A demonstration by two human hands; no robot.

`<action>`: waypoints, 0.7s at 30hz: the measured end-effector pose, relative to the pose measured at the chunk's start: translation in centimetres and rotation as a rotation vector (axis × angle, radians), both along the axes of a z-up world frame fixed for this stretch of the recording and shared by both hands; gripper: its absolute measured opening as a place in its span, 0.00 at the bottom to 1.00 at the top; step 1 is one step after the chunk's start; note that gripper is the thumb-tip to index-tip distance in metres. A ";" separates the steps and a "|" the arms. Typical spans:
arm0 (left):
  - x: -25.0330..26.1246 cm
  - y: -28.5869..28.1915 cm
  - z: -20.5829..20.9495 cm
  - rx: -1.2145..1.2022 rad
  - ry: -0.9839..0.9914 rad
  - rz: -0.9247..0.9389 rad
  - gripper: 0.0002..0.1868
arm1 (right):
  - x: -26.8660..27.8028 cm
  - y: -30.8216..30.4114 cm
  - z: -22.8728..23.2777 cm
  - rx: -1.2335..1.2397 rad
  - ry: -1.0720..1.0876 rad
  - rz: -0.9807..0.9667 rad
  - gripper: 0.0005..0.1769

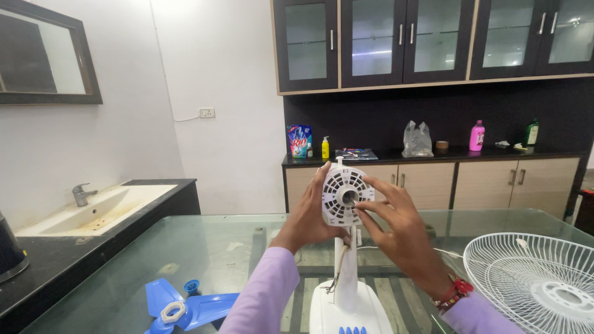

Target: The person assembles a table fan by attaching the motor housing to the base, securing it with a screwdriver, and then fitting the front wire cage. The person uses a screwdriver to tighten screws and aligns the cage with the motor shaft.

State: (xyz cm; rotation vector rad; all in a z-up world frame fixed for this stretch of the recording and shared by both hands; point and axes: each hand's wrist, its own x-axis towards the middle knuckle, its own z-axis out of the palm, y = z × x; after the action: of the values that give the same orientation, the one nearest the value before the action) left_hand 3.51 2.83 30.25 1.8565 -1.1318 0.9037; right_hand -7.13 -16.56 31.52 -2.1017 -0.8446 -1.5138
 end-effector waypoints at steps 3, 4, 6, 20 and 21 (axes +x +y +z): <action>0.4 -0.1 0.1 0.004 -0.118 -0.001 0.71 | 0.7 1.0 0.2 -0.068 -0.085 -0.134 0.10; 0.5 0.1 0.1 0.010 -0.110 0.011 0.70 | 0.9 1.3 0.3 -0.092 -0.086 -0.142 0.10; 0.7 0.1 0.1 0.022 -0.090 0.031 0.67 | 1.2 1.5 0.5 -0.141 -0.084 -0.163 0.11; 1.2 0.0 0.1 0.032 -0.145 0.099 0.67 | 3.3 3.1 2.5 -0.229 0.088 -0.322 0.08; 1.1 0.0 0.0 0.036 -0.143 0.102 0.67 | 3.3 3.2 2.5 -0.229 0.093 -0.335 0.08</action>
State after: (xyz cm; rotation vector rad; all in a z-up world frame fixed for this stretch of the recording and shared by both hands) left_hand 4.65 2.81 30.27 1.9182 -1.1536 1.0953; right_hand -3.78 -13.37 34.02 -2.5655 -0.6852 -1.5219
